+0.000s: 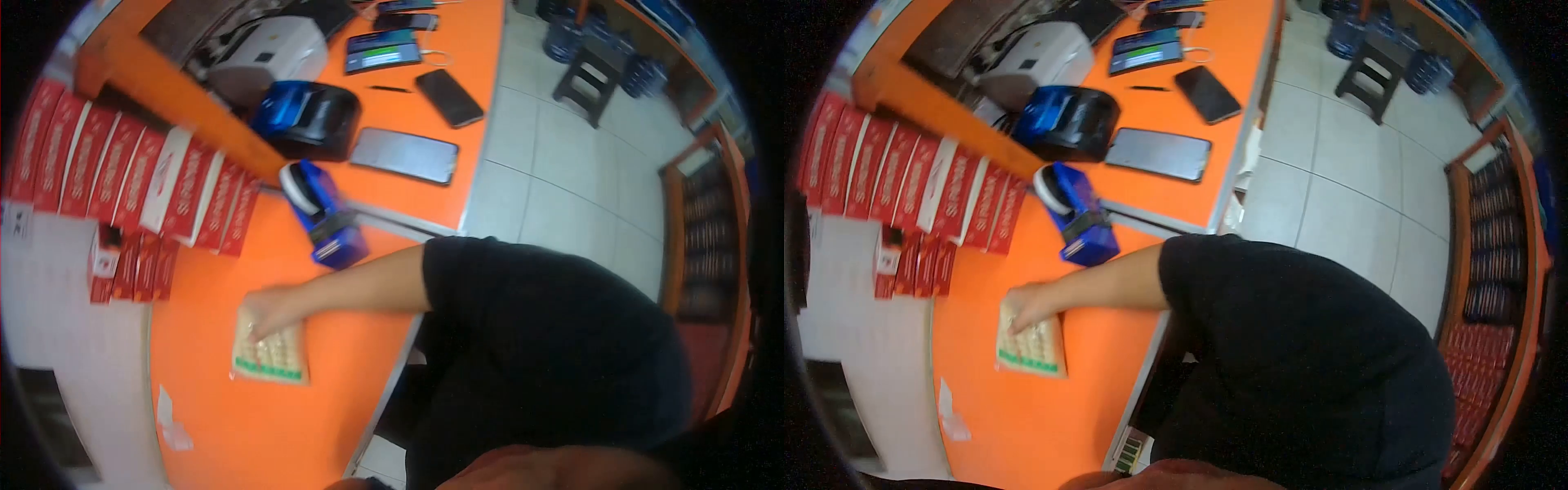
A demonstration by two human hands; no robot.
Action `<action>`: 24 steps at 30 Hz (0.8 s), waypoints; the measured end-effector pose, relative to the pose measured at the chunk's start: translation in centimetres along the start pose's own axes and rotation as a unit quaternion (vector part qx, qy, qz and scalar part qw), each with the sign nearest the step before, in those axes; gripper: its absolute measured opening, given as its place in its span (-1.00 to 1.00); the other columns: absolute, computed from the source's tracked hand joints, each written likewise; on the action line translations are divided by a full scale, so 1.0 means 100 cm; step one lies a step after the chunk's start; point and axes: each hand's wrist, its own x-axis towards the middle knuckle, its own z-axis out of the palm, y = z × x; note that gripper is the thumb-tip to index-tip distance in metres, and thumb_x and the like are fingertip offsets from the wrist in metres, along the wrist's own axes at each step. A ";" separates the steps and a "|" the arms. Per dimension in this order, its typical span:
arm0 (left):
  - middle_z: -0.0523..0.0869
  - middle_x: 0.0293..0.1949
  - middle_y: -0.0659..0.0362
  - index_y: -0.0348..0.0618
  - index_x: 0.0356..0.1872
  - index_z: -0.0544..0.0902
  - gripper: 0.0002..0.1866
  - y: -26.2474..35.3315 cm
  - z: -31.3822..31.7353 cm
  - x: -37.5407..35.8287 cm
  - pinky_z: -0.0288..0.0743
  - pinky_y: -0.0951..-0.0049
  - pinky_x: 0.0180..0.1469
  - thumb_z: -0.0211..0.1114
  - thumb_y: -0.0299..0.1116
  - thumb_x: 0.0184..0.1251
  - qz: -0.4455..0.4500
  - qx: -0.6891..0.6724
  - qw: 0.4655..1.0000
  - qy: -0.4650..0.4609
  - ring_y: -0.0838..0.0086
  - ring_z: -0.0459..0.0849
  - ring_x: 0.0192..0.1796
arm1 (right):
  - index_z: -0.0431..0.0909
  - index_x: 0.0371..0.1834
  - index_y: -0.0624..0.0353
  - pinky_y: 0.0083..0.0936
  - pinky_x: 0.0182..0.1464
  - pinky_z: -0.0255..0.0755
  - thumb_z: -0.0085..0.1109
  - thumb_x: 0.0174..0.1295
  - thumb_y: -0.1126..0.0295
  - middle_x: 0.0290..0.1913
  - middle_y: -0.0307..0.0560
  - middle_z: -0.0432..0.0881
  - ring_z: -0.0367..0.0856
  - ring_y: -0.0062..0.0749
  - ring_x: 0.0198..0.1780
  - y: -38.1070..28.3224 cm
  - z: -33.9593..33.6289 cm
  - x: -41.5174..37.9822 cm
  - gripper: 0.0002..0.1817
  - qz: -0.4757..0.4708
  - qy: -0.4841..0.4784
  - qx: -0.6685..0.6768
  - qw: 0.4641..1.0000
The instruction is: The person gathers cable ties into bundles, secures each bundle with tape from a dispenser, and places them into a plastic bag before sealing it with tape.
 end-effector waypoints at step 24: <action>0.29 0.22 -0.10 -0.28 0.29 0.17 -0.40 0.017 0.127 -0.110 0.08 0.14 0.30 0.00 -0.15 0.32 -0.025 0.216 0.852 -0.477 0.10 0.20 0.30 | 0.43 0.02 0.19 -0.33 -0.06 0.45 0.33 -0.09 0.20 -0.14 0.10 0.61 0.59 -0.14 -0.09 0.005 0.006 -0.008 -0.43 -0.026 0.045 0.009 0.999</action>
